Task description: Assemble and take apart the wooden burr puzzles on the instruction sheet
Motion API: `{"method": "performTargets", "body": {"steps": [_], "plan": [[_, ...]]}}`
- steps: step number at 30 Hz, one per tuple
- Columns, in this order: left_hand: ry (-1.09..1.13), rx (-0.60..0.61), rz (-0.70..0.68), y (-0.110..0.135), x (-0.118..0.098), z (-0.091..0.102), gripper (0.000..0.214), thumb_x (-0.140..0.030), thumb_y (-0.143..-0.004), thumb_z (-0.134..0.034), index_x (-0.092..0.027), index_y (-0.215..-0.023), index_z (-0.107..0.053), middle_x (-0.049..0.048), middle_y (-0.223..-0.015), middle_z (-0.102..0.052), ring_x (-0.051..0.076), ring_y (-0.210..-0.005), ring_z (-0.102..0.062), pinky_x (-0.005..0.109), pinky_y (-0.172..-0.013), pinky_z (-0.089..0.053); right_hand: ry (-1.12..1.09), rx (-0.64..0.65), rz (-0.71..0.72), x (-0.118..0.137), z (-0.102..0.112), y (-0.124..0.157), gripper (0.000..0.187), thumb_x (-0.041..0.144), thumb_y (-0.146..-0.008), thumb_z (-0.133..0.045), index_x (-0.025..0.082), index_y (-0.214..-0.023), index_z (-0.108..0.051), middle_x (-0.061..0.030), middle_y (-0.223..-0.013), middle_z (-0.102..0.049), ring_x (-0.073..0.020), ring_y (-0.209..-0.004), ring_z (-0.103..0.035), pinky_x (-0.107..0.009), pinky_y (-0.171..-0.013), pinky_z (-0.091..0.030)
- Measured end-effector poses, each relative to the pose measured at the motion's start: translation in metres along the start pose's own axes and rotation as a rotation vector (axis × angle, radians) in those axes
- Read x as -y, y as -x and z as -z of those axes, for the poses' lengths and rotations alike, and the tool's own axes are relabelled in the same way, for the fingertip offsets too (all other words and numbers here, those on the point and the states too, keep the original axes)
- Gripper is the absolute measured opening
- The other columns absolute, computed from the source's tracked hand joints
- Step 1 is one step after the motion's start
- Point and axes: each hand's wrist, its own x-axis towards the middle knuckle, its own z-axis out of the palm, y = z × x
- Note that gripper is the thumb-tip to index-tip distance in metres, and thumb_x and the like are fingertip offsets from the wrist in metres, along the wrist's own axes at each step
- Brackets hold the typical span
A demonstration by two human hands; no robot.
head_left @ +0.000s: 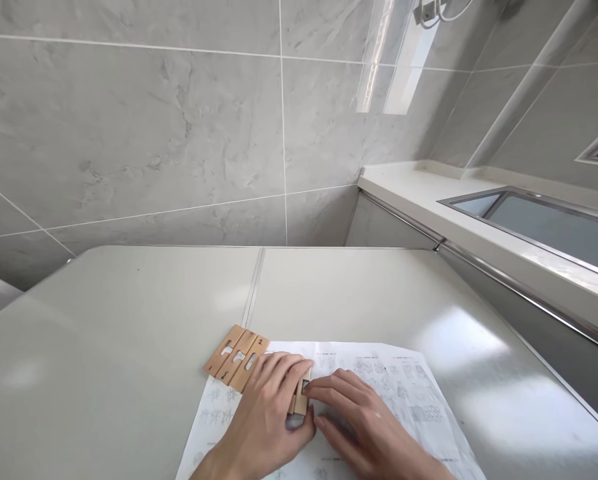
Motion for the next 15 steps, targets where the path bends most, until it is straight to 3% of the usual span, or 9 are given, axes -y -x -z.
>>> {"method": "performTargets", "body": {"steps": [4, 9, 15], "plan": [[-0.05, -0.05, -0.002, 0.0, 0.001, 0.0, 0.038, -0.005, -0.092, -0.052, -0.024, -0.123, -0.063, 0.0063, -0.114, -0.073, 0.027, -0.106, -0.067, 0.042, -0.089, -0.054, 0.007, -0.031, -0.018, -0.002, -0.003, 0.001, 0.037, 0.008, -0.102, -0.06, 0.026, -0.134, -0.056, -0.0094, -0.126, -0.074, -0.0272, -0.111, -0.07, -0.043, -0.095, -0.061], [-0.135, -0.073, 0.019, 0.0, 0.005, 0.002, 0.019, -0.012, -0.101, -0.051, -0.023, -0.109, -0.064, 0.006, -0.107, -0.072, 0.026, -0.099, -0.066, 0.04, -0.086, -0.052, 0.007, -0.038, -0.014, -0.004, -0.005, 0.001, 0.039, 0.006, -0.1, -0.059, 0.027, -0.133, -0.055, -0.0078, -0.125, -0.073, -0.0259, -0.109, -0.071, -0.042, -0.093, -0.062], [-0.219, -0.086, 0.025, 0.001, 0.013, 0.005, 0.019, -0.017, -0.107, -0.048, -0.023, -0.108, -0.066, 0.006, -0.107, -0.072, 0.026, -0.099, -0.066, 0.04, -0.085, -0.05, 0.033, -0.053, -0.017, -0.005, -0.007, 0.002, 0.038, 0.005, -0.1, -0.057, 0.026, -0.132, -0.056, -0.0087, -0.122, -0.074, -0.0264, -0.108, -0.072, -0.042, -0.092, -0.063]]}}
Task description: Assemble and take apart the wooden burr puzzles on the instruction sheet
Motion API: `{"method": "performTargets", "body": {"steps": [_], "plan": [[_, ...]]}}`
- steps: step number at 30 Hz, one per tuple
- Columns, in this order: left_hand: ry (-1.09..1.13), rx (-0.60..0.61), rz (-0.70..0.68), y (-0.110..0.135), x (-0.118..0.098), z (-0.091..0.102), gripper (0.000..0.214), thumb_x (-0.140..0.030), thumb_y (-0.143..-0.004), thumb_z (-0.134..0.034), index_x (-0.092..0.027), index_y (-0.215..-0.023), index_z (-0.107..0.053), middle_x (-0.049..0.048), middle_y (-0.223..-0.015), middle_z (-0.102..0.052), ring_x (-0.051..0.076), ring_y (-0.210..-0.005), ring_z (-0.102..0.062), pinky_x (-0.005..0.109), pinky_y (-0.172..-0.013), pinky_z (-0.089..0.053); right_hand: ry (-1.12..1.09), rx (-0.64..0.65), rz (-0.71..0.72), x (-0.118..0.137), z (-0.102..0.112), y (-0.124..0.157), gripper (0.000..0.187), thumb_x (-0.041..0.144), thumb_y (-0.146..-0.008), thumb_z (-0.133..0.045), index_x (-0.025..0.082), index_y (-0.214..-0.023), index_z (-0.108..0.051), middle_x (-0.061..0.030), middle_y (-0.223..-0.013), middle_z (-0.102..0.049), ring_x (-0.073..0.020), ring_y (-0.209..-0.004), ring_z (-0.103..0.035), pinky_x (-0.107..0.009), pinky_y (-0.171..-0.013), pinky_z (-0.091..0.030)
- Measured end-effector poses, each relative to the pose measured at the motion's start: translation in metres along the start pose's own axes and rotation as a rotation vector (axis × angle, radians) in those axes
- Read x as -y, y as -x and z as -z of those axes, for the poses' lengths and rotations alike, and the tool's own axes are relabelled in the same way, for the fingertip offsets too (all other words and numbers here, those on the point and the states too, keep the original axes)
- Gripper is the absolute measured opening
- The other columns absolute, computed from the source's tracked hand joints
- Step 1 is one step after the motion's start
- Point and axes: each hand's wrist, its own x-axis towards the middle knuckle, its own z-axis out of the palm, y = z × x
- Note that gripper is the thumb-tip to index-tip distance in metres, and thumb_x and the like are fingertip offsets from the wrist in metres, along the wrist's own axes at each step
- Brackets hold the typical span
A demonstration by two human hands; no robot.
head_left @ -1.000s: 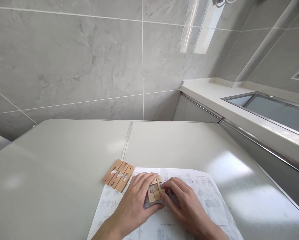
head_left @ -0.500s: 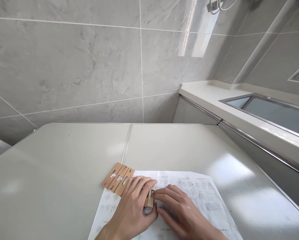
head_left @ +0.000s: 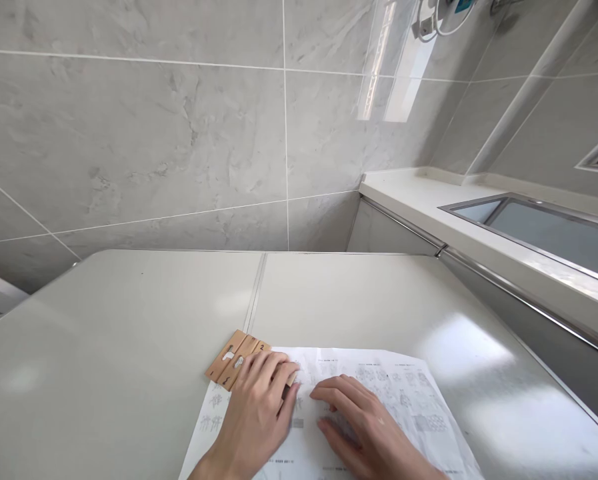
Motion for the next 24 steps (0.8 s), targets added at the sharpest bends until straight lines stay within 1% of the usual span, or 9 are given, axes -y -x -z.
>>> {"method": "performTargets", "body": {"steps": [4, 8, 10, 12, 15, 16, 19, 22, 24], "plan": [[-0.022, -0.013, 0.01, -0.001, 0.005, 0.003, 0.023, -0.012, -0.106, -0.046, -0.024, -0.109, -0.066, 0.0055, -0.109, -0.073, 0.026, -0.1, -0.066, 0.041, -0.086, -0.049, 0.021, -0.027, 0.0, -0.001, -0.002, 0.0, 0.04, 0.005, -0.1, -0.056, 0.026, -0.134, -0.056, -0.0086, -0.119, -0.075, -0.0265, -0.105, -0.073, -0.041, -0.088, -0.064], [0.006, -0.046, -0.043, -0.003, 0.0, 0.008, 0.024, -0.007, -0.105, -0.048, -0.023, -0.11, -0.064, 0.005, -0.108, -0.073, 0.026, -0.1, -0.067, 0.041, -0.087, -0.05, 0.03, -0.057, 0.012, -0.001, -0.002, -0.002, 0.038, 0.003, -0.099, -0.055, 0.026, -0.13, -0.058, -0.0087, -0.115, -0.075, -0.0256, -0.101, -0.074, -0.039, -0.085, -0.065], [0.056, -0.066, -0.104, -0.003, -0.007, 0.008, 0.023, -0.004, -0.103, -0.051, -0.022, -0.111, -0.063, 0.0053, -0.104, -0.073, 0.025, -0.098, -0.066, 0.04, -0.087, -0.05, 0.019, -0.069, 0.016, -0.001, -0.002, -0.003, 0.036, 0.003, -0.099, -0.054, 0.026, -0.127, -0.059, -0.0082, -0.113, -0.076, -0.025, -0.1, -0.074, -0.038, -0.084, -0.064], [0.118, -0.077, -0.204, -0.001, -0.015, 0.005, 0.022, -0.002, -0.1, -0.053, -0.02, -0.108, -0.062, 0.0051, -0.097, -0.072, 0.023, -0.09, -0.066, 0.038, -0.082, -0.051, -0.009, -0.068, 0.016, -0.001, -0.003, -0.004, 0.034, 0.004, -0.1, -0.053, 0.026, -0.124, -0.06, -0.0073, -0.109, -0.075, -0.0241, -0.097, -0.074, -0.037, -0.084, -0.064], [0.175, -0.065, -0.394, 0.008, -0.025, -0.007, 0.022, -0.001, -0.094, -0.051, -0.019, -0.101, -0.06, 0.0029, -0.082, -0.069, 0.018, -0.07, -0.064, 0.033, -0.064, -0.049, -0.019, -0.079, 0.019, -0.005, -0.007, -0.003, 0.031, 0.005, -0.1, -0.052, 0.026, -0.123, -0.06, -0.0067, -0.106, -0.075, -0.0236, -0.093, -0.073, -0.036, -0.081, -0.063], [0.18, -0.064, -0.422, 0.011, -0.026, -0.012, 0.023, 0.0, -0.092, -0.05, -0.019, -0.1, -0.06, 0.0013, -0.076, -0.067, 0.017, -0.063, -0.062, 0.032, -0.058, -0.047, -0.007, -0.088, 0.018, -0.006, -0.008, -0.002, 0.031, 0.005, -0.1, -0.052, 0.025, -0.123, -0.06, -0.0068, -0.106, -0.075, -0.0234, -0.092, -0.073, -0.035, -0.08, -0.062], [0.211, -0.017, -0.396, 0.02, -0.029, -0.025, 0.027, 0.0, -0.09, -0.048, -0.019, -0.104, -0.061, -0.0047, -0.062, -0.062, 0.014, -0.043, -0.052, 0.032, -0.045, -0.04, 0.03, -0.114, 0.011, -0.009, -0.01, -0.001, 0.031, 0.003, -0.1, -0.05, 0.025, -0.119, -0.06, -0.0057, -0.103, -0.074, -0.0219, -0.089, -0.072, -0.033, -0.076, -0.061], [0.237, 0.046, -0.371, 0.022, -0.029, -0.03, 0.034, -0.001, -0.091, -0.048, -0.018, -0.118, -0.062, -0.0052, -0.061, -0.065, 0.015, -0.04, -0.054, 0.032, -0.042, -0.039, 0.027, -0.113, 0.015, -0.009, -0.011, 0.0, 0.031, 0.002, -0.099, -0.049, 0.025, -0.116, -0.06, -0.0047, -0.1, -0.074, -0.0213, -0.087, -0.071, -0.032, -0.074, -0.059], [0.244, 0.061, -0.371, 0.022, -0.028, -0.03, 0.035, -0.003, -0.093, -0.048, -0.018, -0.122, -0.061, -0.0042, -0.063, -0.068, 0.017, -0.042, -0.059, 0.031, -0.042, -0.041, 0.027, -0.116, 0.016, -0.009, -0.011, -0.001, 0.032, 0.002, -0.098, -0.049, 0.025, -0.116, -0.06, -0.0045, -0.099, -0.074, -0.0213, -0.086, -0.071, -0.032, -0.073, -0.058]]}}
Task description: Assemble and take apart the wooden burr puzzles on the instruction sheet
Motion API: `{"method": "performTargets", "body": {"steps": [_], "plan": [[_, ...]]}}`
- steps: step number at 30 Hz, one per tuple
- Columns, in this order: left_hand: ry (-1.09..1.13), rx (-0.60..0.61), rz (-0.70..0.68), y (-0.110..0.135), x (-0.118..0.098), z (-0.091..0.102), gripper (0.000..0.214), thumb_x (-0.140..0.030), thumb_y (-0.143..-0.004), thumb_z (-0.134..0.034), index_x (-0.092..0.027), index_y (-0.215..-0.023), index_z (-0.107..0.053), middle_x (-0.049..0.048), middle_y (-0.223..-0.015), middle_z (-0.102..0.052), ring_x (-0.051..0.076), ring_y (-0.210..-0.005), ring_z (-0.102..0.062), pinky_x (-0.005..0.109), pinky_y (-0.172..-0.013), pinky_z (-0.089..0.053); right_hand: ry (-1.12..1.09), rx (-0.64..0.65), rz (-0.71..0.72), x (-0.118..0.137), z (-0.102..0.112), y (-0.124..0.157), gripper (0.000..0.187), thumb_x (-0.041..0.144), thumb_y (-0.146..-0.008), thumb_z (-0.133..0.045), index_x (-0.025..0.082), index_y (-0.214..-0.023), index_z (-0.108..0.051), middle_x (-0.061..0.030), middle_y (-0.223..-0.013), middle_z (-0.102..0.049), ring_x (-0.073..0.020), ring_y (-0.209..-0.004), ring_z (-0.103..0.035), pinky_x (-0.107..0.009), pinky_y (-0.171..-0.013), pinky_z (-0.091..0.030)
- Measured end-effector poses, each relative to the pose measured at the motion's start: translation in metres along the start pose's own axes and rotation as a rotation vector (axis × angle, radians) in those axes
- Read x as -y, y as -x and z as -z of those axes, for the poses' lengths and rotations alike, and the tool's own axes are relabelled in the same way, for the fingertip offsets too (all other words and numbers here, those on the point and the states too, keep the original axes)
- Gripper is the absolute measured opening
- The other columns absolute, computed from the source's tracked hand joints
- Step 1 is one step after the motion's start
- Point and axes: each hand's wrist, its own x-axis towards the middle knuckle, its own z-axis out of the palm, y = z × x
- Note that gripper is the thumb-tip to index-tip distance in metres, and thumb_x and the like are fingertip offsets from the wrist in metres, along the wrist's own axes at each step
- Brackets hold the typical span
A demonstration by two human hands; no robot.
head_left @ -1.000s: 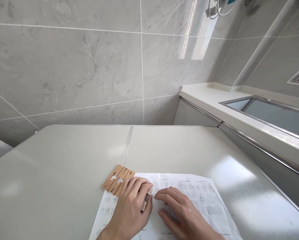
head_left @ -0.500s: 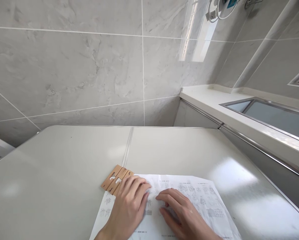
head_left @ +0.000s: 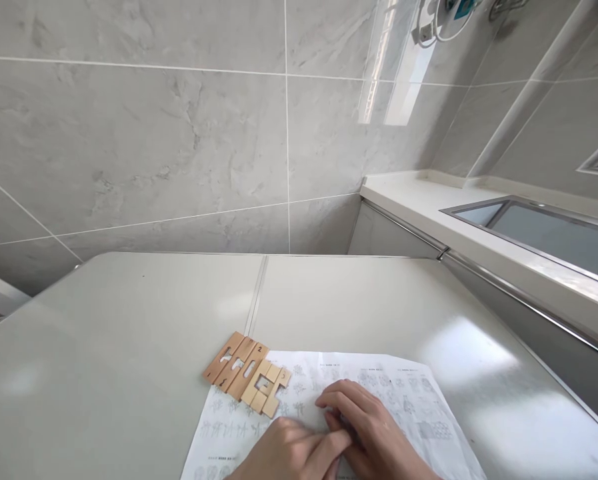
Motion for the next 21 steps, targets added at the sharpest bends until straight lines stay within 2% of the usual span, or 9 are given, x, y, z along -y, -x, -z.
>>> {"method": "performTargets", "body": {"steps": [4, 7, 14, 21], "plan": [[0.001, 0.002, -0.014, -0.0014, 0.0008, 0.0011, 0.034, -0.004, -0.095, -0.047, -0.017, -0.123, -0.063, -0.0023, -0.066, -0.071, 0.019, -0.047, -0.065, 0.032, -0.045, -0.048, -0.002, -0.011, 0.012, -0.0004, -0.0007, -0.0009, 0.033, 0.0, -0.097, -0.048, 0.025, -0.114, -0.06, -0.0046, -0.098, -0.073, -0.0211, -0.084, -0.07, -0.032, -0.073, -0.058], [0.002, 0.006, -0.008, -0.0017, 0.0012, 0.0007, 0.03, -0.004, -0.096, -0.048, -0.018, -0.117, -0.064, -0.0024, -0.066, -0.07, 0.018, -0.047, -0.065, 0.031, -0.045, -0.048, -0.006, -0.014, 0.02, -0.0008, -0.0014, -0.0007, 0.034, -0.001, -0.096, -0.048, 0.025, -0.114, -0.06, -0.0049, -0.097, -0.073, -0.0211, -0.083, -0.07, -0.032, -0.072, -0.057], [-0.005, -0.007, -0.011, -0.0029, 0.0026, 0.0004, 0.03, -0.002, -0.092, -0.047, -0.02, -0.109, -0.064, -0.0041, -0.062, -0.066, 0.017, -0.043, -0.06, 0.031, -0.042, -0.041, -0.013, -0.023, 0.014, -0.0019, -0.0031, 0.0002, 0.04, -0.004, -0.089, -0.046, 0.025, -0.114, -0.06, -0.0044, -0.095, -0.071, -0.0213, -0.081, -0.068, -0.032, -0.071, -0.056], [0.007, 0.014, -0.002, -0.0038, -0.0001, 0.004, 0.034, -0.001, -0.091, -0.048, -0.021, -0.113, -0.065, -0.0048, -0.063, -0.065, 0.017, -0.043, -0.058, 0.03, -0.041, -0.04, -0.018, -0.024, 0.021, -0.0026, -0.0021, 0.0006, 0.047, -0.006, -0.082, -0.045, 0.025, -0.114, -0.059, -0.0043, -0.097, -0.072, -0.0211, -0.083, -0.068, -0.031, -0.07, -0.056]]}}
